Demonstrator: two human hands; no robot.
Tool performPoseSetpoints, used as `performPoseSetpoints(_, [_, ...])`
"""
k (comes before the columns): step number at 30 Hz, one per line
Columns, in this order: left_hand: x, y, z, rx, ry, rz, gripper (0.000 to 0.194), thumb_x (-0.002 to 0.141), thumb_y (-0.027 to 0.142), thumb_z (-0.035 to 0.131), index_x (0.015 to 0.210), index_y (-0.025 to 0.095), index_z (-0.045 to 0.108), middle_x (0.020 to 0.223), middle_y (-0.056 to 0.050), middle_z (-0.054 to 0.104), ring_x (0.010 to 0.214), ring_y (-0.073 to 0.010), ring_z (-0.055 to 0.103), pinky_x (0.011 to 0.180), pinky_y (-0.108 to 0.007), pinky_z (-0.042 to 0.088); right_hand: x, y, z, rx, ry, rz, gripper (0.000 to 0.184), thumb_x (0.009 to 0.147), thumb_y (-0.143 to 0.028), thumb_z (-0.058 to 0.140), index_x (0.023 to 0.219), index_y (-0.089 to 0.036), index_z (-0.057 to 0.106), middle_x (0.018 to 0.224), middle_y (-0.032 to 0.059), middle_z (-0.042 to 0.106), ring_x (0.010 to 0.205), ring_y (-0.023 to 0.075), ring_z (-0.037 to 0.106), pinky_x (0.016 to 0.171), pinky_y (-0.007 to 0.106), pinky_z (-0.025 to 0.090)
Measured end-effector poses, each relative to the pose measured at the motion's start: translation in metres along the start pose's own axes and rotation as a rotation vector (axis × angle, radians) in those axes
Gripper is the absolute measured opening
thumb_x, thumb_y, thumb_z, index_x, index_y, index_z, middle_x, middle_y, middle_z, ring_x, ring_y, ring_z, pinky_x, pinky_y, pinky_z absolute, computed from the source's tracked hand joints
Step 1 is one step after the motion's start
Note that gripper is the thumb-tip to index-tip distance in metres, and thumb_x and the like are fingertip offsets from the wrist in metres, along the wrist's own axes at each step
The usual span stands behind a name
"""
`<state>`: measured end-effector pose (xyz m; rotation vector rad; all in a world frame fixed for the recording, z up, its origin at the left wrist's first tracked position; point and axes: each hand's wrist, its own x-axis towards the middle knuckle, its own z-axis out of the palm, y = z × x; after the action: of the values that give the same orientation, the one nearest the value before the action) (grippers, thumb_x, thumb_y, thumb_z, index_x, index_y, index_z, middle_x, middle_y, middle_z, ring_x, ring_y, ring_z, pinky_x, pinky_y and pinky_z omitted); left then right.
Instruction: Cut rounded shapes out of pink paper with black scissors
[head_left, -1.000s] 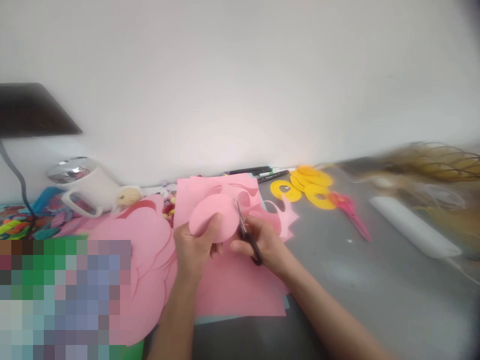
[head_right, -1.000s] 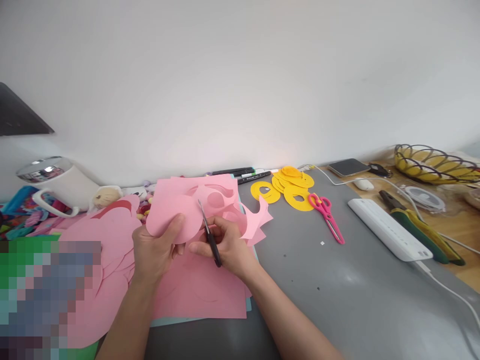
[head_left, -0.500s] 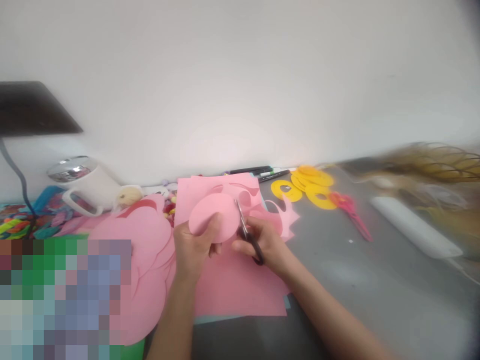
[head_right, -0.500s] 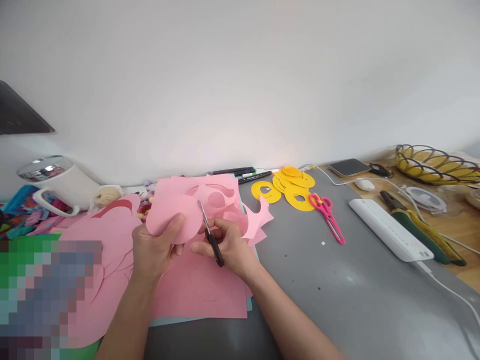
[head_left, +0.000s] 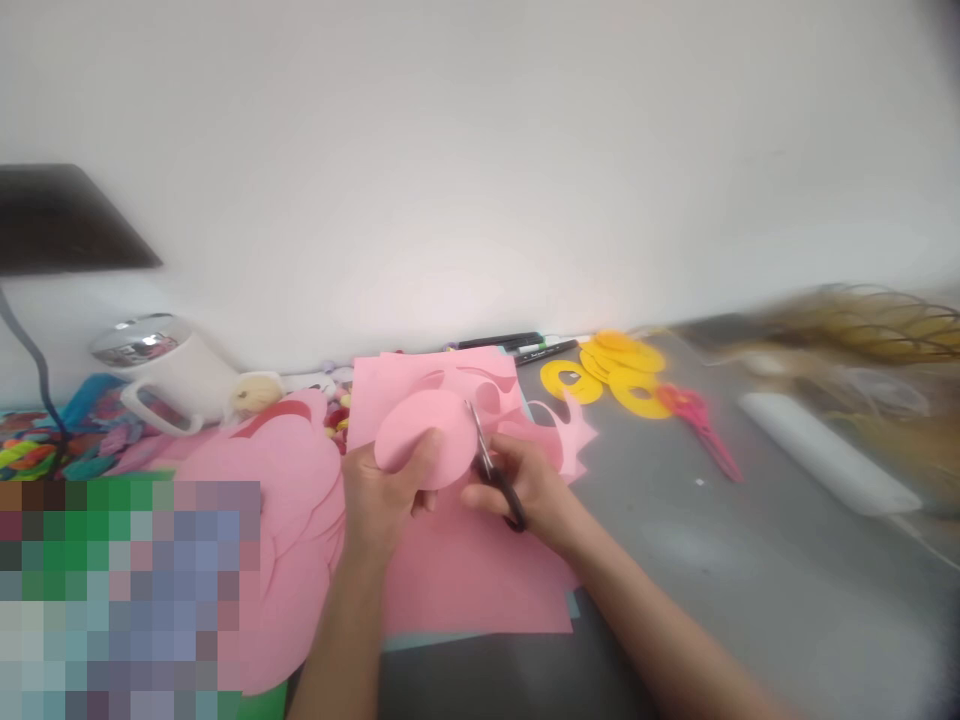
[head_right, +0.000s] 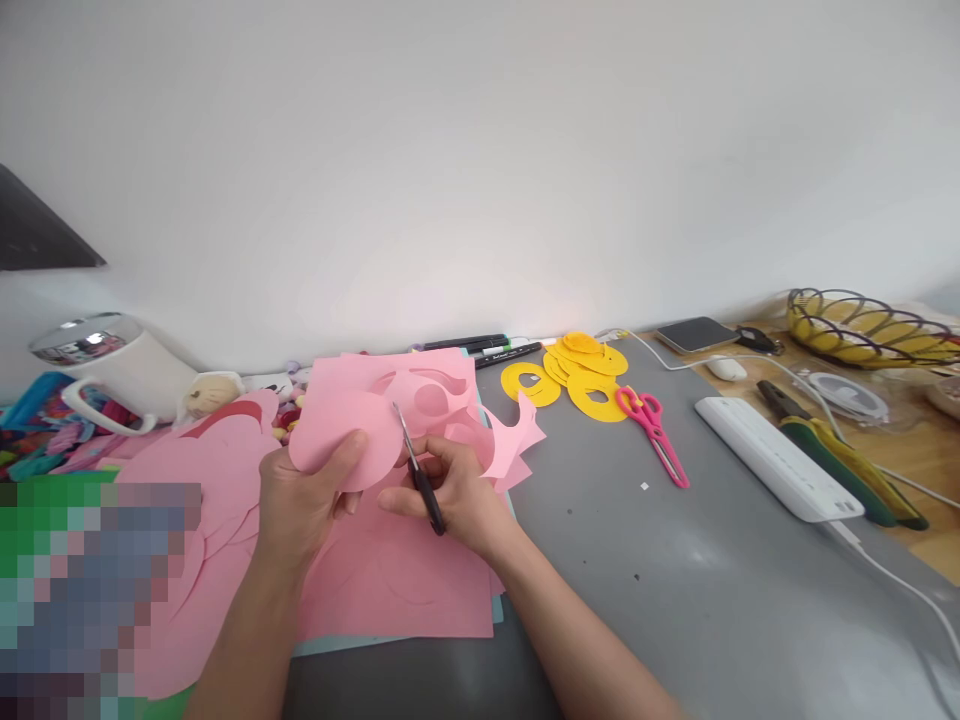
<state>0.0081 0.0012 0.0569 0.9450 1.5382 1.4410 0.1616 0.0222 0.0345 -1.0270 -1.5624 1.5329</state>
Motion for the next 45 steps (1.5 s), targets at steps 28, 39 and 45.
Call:
performPoseSetpoints(28, [0.0013, 0.0037, -0.0026, 0.072, -0.048, -0.032, 0.04, 0.061, 0.035, 0.071, 0.035, 0.017, 0.047, 0.027, 0.003, 0.039, 0.026, -0.0065, 0.033, 0.029, -0.021, 0.023, 0.0009, 0.0049, -0.0022, -0.009, -0.005, 0.01, 0.042, 0.06, -0.046, 0.081, 0.082, -0.017, 0.06, 0.058, -0.0049, 0.045, 0.052, 0.0093, 0.037, 0.047, 0.022, 0.029])
performPoseSetpoints(39, [0.0028, 0.0011, -0.0044, 0.067, -0.042, -0.019, 0.04, 0.057, 0.032, 0.074, 0.035, 0.018, 0.043, 0.027, 0.004, 0.038, 0.028, -0.0065, 0.033, 0.03, -0.022, 0.024, 0.0016, 0.0002, -0.0025, -0.05, 0.005, -0.026, 0.045, 0.058, -0.05, 0.081, 0.081, -0.016, 0.061, 0.062, -0.0027, 0.052, 0.057, 0.0115, 0.045, 0.05, 0.023, 0.036])
performPoseSetpoints(45, [-0.0013, 0.007, -0.0052, 0.136, -0.029, 0.001, 0.042, 0.062, 0.032, 0.07, 0.035, 0.019, 0.041, 0.028, 0.006, 0.036, 0.03, -0.0057, 0.033, 0.032, -0.021, 0.026, 0.0008, -0.001, -0.003, -0.021, -0.021, -0.014, 0.042, 0.058, -0.043, 0.083, 0.082, -0.016, 0.061, 0.059, -0.0042, 0.05, 0.053, 0.0098, 0.043, 0.047, 0.021, 0.033])
